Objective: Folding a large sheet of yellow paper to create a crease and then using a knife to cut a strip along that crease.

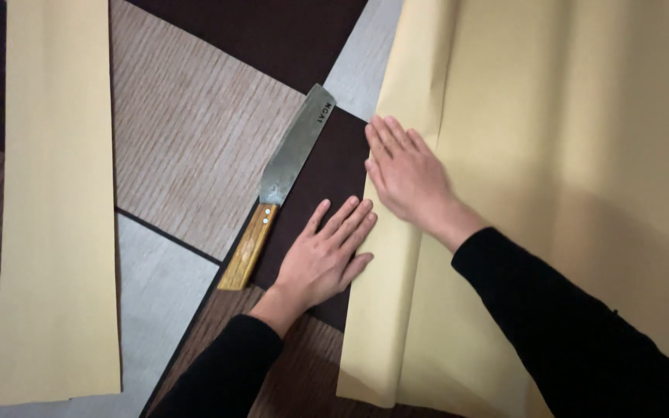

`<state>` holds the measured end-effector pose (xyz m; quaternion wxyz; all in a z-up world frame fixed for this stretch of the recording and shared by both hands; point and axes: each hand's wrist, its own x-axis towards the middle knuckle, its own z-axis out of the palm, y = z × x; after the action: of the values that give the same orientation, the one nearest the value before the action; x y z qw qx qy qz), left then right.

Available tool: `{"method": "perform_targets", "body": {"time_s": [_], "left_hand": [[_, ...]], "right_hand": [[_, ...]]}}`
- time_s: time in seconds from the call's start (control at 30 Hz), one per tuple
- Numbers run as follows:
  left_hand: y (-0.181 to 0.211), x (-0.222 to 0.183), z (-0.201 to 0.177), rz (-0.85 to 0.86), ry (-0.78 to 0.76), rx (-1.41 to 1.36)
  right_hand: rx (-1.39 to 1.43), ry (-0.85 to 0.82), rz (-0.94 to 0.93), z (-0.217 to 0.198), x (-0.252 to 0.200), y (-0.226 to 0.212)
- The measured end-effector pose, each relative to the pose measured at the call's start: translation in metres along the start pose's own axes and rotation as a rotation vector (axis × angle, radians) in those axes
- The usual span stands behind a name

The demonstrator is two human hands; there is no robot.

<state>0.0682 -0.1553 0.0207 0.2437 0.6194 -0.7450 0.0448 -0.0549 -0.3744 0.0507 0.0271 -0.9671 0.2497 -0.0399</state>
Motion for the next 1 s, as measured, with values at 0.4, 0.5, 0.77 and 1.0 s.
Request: {"method": "perform_targets", "body": {"time_s": [0.4, 0.5, 0.77, 1.0], "left_hand": [[-0.009, 0.022, 0.002, 0.010, 0.007, -0.026], [-0.027, 0.058, 0.021, 0.032, 0.057, 0.039], [-0.057, 0.103, 0.028, -0.032, 0.111, 0.087], [-0.059, 0.105, 0.030, -0.038, 0.149, 0.133]], "right_hand": [[0.049, -0.040, 0.034, -0.003, 0.065, 0.044], [0.054, -0.057, 0.018, -0.005, 0.067, 0.049], [0.111, -0.115, 0.007, -0.014, 0.068, 0.050], [0.015, -0.019, -0.019, -0.013, 0.038, 0.026]]}}
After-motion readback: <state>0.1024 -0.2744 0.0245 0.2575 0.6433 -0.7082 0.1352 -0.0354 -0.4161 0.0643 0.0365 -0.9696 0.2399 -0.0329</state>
